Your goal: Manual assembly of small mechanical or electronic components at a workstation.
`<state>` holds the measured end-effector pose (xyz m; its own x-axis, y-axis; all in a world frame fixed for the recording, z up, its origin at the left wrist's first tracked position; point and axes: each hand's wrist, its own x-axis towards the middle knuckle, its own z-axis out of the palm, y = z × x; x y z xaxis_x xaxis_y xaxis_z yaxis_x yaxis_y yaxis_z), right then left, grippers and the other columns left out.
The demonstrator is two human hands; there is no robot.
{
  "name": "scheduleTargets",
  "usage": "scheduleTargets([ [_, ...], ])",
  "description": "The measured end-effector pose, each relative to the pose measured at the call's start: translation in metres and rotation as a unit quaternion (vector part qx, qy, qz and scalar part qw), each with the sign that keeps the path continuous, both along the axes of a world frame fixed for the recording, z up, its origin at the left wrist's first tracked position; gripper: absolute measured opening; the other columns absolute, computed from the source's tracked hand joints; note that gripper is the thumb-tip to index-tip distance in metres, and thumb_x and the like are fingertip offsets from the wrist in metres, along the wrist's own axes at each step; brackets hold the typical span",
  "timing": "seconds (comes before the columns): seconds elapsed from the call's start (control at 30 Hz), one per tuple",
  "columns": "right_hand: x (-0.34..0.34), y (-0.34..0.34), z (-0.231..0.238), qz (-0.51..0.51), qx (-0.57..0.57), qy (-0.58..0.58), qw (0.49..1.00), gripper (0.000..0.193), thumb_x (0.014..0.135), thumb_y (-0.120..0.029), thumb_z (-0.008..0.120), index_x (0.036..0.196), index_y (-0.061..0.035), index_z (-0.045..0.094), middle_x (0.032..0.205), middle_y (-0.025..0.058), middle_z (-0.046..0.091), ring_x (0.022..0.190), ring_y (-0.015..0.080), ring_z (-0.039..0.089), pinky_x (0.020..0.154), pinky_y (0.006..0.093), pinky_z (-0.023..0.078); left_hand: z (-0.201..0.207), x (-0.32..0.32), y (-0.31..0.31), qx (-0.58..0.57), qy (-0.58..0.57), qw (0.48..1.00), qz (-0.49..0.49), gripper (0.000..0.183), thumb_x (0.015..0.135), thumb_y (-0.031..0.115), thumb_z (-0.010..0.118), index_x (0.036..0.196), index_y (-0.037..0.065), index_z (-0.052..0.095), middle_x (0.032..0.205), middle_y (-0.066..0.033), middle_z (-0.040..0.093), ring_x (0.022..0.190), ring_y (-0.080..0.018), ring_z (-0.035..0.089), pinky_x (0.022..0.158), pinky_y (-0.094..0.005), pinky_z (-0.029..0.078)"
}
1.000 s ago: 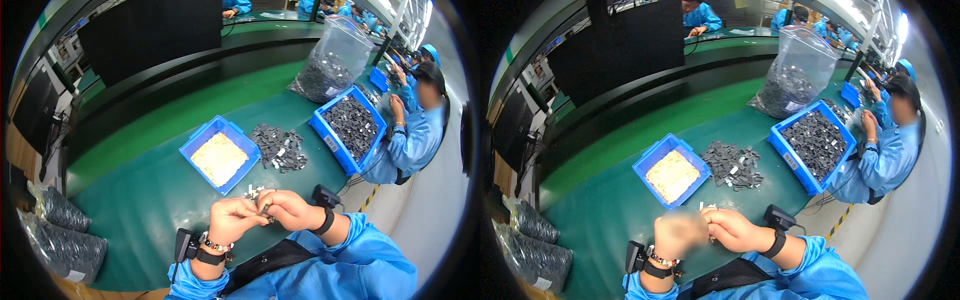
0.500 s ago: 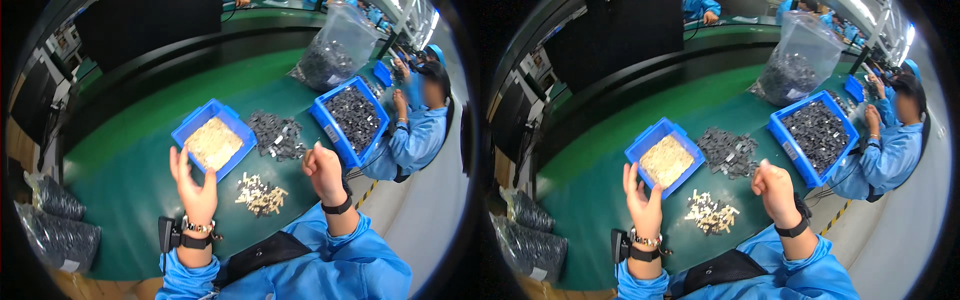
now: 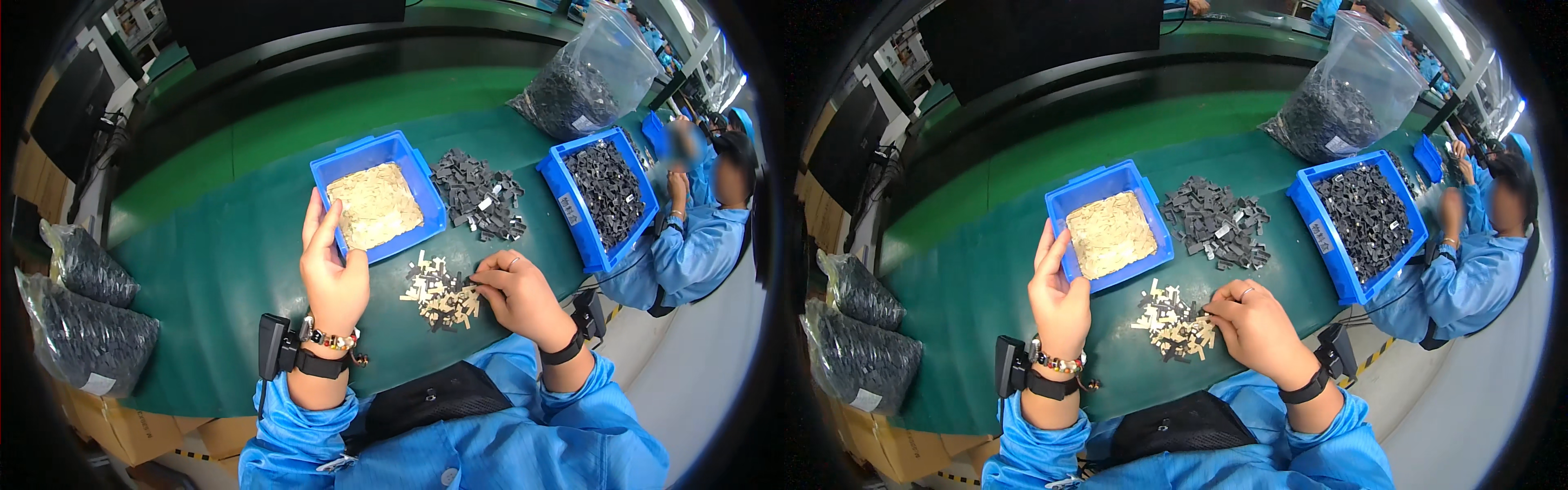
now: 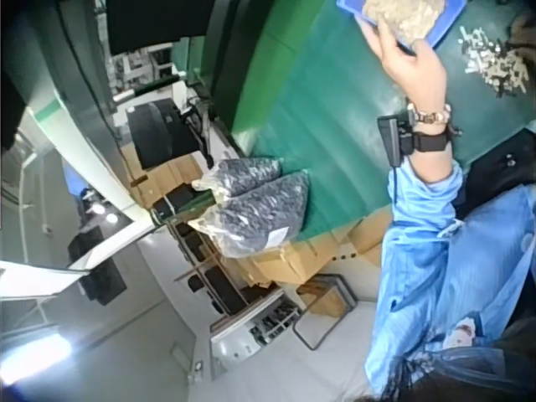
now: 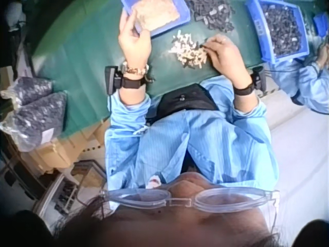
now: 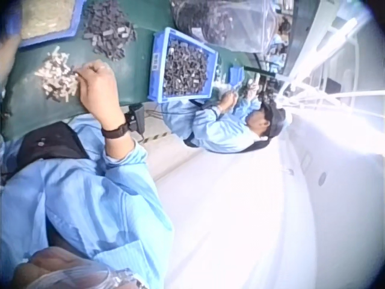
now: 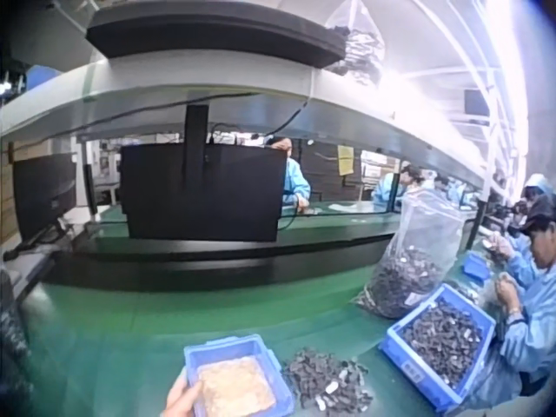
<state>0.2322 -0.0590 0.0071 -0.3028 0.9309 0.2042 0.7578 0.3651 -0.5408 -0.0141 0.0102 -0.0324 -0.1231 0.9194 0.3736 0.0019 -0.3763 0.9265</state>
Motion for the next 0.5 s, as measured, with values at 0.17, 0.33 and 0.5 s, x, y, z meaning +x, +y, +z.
scheduleTargets([
  [0.17, 0.005, -0.001, 0.01, 0.031, -0.048, -0.035, 0.998, 0.018, 0.072, -0.004, 0.074, 0.09, -0.0042, 0.072, 0.091, 0.0082, 0.061, 0.088, 0.0281, 0.058, 0.078, 0.0368, 0.049, 0.009, 0.001, -0.005, -0.041, -0.074, 0.996, -0.02, 0.069, 0.068, -0.021, 0.034, 0.133, -0.008, 0.051, 0.156, -0.0214, 0.026, 0.142, -0.0283, 0.032, 0.115, -0.0384, 0.029],
  [0.33, 0.008, -0.001, 0.004, 0.054, -0.063, -0.026, 0.996, 0.016, 0.073, -0.003, 0.075, 0.089, -0.0039, 0.072, 0.095, 0.0086, 0.061, 0.093, 0.0274, 0.057, 0.08, 0.0351, 0.048, 0.009, 0.013, -0.016, -0.036, -0.054, 0.998, -0.015, 0.07, 0.069, -0.021, 0.035, 0.136, -0.006, 0.048, 0.156, -0.0208, 0.022, 0.141, -0.0304, 0.034, 0.111, -0.0363, 0.036],
  [0.5, 0.006, -0.002, 0.004, 0.066, -0.065, -0.013, 0.996, 0.018, 0.074, -0.003, 0.074, 0.091, -0.0031, 0.069, 0.095, 0.0095, 0.061, 0.093, 0.0291, 0.056, 0.082, 0.0357, 0.047, 0.006, 0.017, -0.024, -0.008, 0.049, 0.999, 0.003, 0.076, 0.068, -0.02, 0.036, 0.141, -0.002, 0.044, 0.157, -0.0217, 0.019, 0.141, -0.0328, 0.033, 0.109, -0.0358, 0.038],
])
